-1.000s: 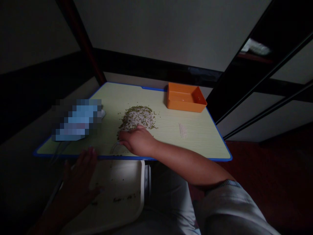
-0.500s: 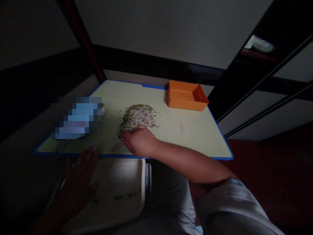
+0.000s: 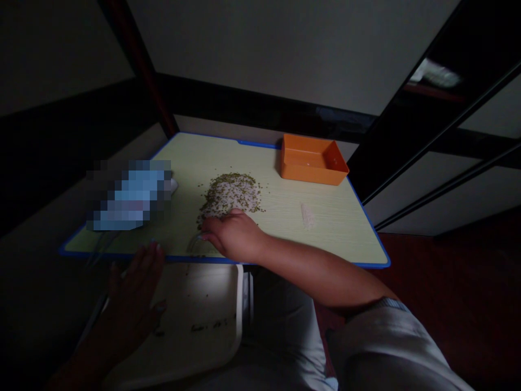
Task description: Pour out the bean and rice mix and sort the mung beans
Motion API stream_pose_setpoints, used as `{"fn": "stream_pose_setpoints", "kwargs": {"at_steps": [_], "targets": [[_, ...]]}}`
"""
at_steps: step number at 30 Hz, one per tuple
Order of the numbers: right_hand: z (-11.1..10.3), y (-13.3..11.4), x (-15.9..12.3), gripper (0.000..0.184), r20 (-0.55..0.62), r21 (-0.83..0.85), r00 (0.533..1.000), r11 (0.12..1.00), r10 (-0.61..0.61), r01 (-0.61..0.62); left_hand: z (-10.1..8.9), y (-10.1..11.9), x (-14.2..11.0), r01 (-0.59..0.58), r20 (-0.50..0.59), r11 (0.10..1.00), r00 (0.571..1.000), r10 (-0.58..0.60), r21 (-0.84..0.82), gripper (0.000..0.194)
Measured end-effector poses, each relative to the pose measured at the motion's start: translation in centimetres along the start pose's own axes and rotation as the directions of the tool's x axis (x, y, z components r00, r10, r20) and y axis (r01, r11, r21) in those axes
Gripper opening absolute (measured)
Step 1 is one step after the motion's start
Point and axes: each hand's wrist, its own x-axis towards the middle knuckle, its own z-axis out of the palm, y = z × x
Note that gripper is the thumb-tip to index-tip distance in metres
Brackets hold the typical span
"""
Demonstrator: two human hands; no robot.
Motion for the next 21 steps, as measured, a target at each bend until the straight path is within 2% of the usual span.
{"fn": "stream_pose_setpoints", "kwargs": {"at_steps": [6,12,21], "targets": [[-1.0,0.8,-0.2,0.020,-0.053,0.070,0.999,0.998,-0.003,0.007,0.1,0.0,0.1,0.005,0.001,1.000,1.000,-0.005,0.006,0.077],[-2.1,1.6,-0.5,0.016,0.011,0.089,1.000,0.996,-0.014,0.013,-0.1,0.1,0.0,0.019,0.013,1.000,1.000,-0.019,0.003,0.077],[-1.9,1.4,-0.6,0.017,0.008,0.104,0.997,0.992,-0.074,0.073,-0.1,0.1,0.0,0.025,0.019,1.000,1.000,-0.025,0.007,0.078]]}}
